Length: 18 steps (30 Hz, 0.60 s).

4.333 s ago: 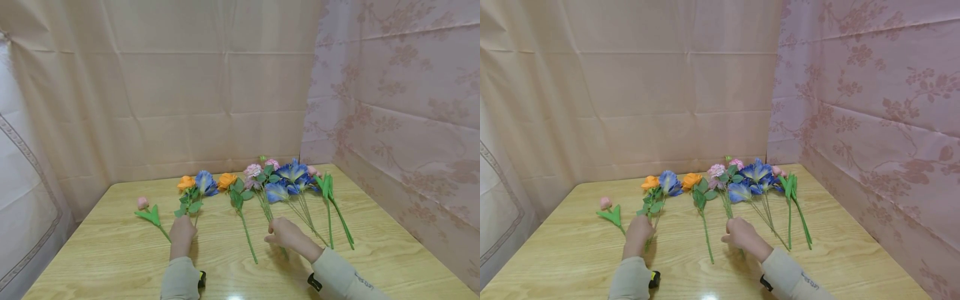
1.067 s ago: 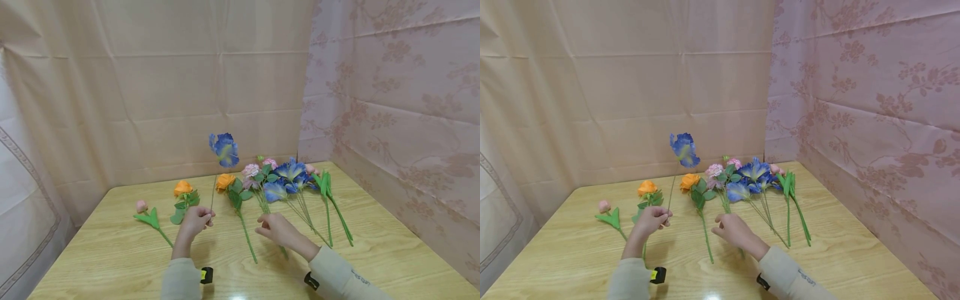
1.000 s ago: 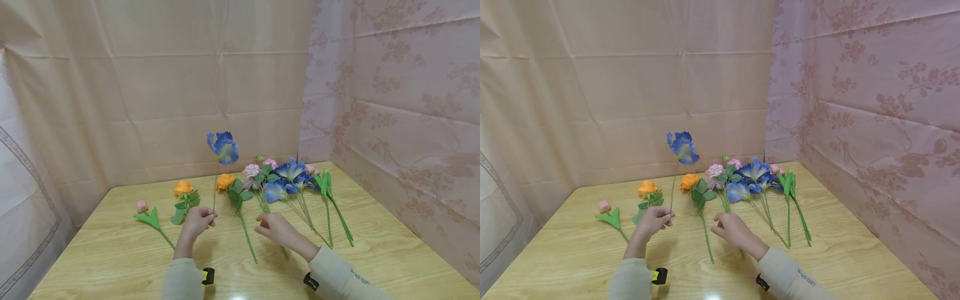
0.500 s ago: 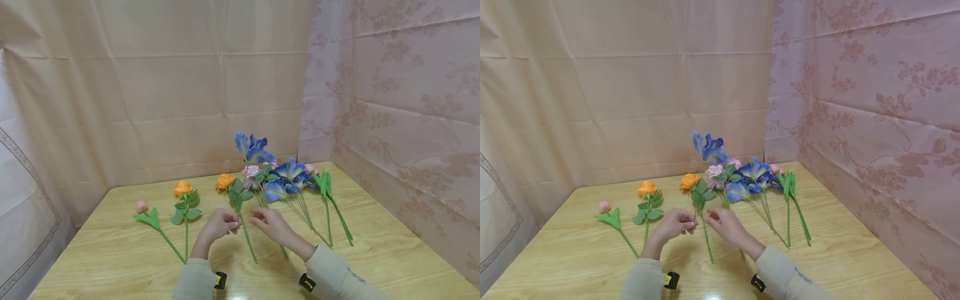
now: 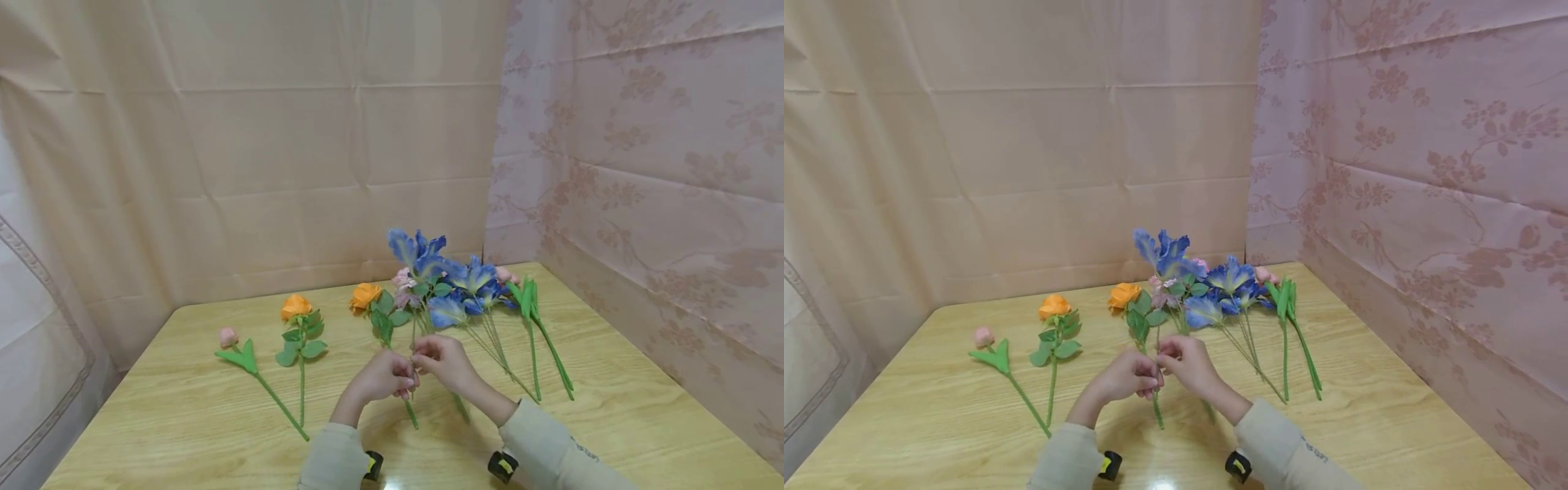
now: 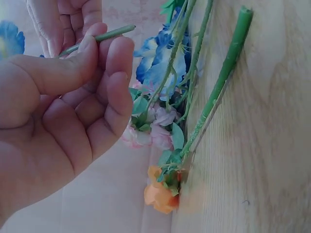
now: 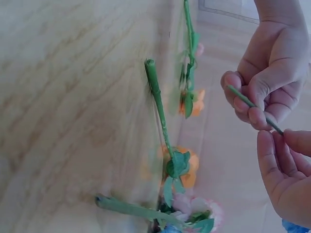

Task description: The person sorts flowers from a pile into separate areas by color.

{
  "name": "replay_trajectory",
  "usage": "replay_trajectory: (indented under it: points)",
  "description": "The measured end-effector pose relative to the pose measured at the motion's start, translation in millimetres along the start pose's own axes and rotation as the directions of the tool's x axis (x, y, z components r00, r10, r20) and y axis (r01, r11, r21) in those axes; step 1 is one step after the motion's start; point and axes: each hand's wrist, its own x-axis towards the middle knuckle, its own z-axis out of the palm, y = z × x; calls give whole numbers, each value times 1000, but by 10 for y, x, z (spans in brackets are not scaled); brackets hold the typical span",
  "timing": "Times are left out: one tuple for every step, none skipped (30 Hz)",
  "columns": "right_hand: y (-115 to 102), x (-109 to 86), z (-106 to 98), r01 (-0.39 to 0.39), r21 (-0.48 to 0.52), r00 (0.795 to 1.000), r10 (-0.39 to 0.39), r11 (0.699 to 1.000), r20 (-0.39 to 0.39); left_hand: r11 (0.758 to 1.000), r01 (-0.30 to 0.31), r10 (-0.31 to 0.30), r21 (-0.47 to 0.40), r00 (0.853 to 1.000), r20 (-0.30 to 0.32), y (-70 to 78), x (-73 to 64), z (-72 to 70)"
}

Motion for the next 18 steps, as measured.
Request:
replay_trajectory:
  points:
    - [5,-1,1,-6,12,1000,6,1000,-1,1000,2,-2,5,1000,-1,3,1,2]
    - [10,-1,3,-7,24,1000,7,1000,-3,1000,6,-6,13,1000,-2,5,2,2]
    - [14,0,4,-11,39,1000,12,999,-5,1000,11,-11,18,1000,-2,6,4,0]
    - [15,1,5,-19,54,1000,19,998,-11,1000,18,-18,25,1000,1,10,3,-3]
    - [17,2,4,-27,65,999,29,998,-17,999,28,-28,36,1000,4,12,1,-6]
    - [20,5,-1,-38,76,999,40,996,-22,998,35,-36,54,999,10,10,3,-9]
    - [24,7,-10,-47,82,998,49,996,-26,997,44,-45,67,999,14,10,0,-12]
    - [25,10,-22,-54,86,998,57,995,-31,995,50,-52,84,998,21,9,-3,-15]
    - [27,13,-39,-63,87,997,66,994,-38,994,57,-60,96,998,28,6,-8,-18]
    - [35,19,-59,-76,78,996,80,994,-48,992,62,-66,113,997,34,-2,-11,-19]
    - [8,20,-82,-82,62,994,86,995,-61,990,67,-72,124,997,38,-6,-15,-22]
    - [-22,20,-108,-87,40,993,90,995,-78,989,67,-73,133,996,42,-12,-19,-25]
    - [-42,27,-136,-99,28,989,102,995,-105,988,71,-77,134,996,46,-15,-24,-29]
    - [-24,38,-170,-106,7,985,105,994,-133,988,73,-81,138,996,49,-19,-28,-32]
    - [5,51,-209,-116,-17,980,112,993,-164,987,78,-85,138,995,52,-24,-31,-37]
    - [31,67,-252,-134,-43,973,123,990,-195,987,81,-90,141,994,56,-27,-33,-43]
    - [59,82,-298,-147,-67,966,128,987,-227,987,87,-96,138,994,61,-28,-36,-49]
    - [125,102,-351,-163,-90,958,136,982,-254,986,90,-100,139,993,68,-30,-38,-55]
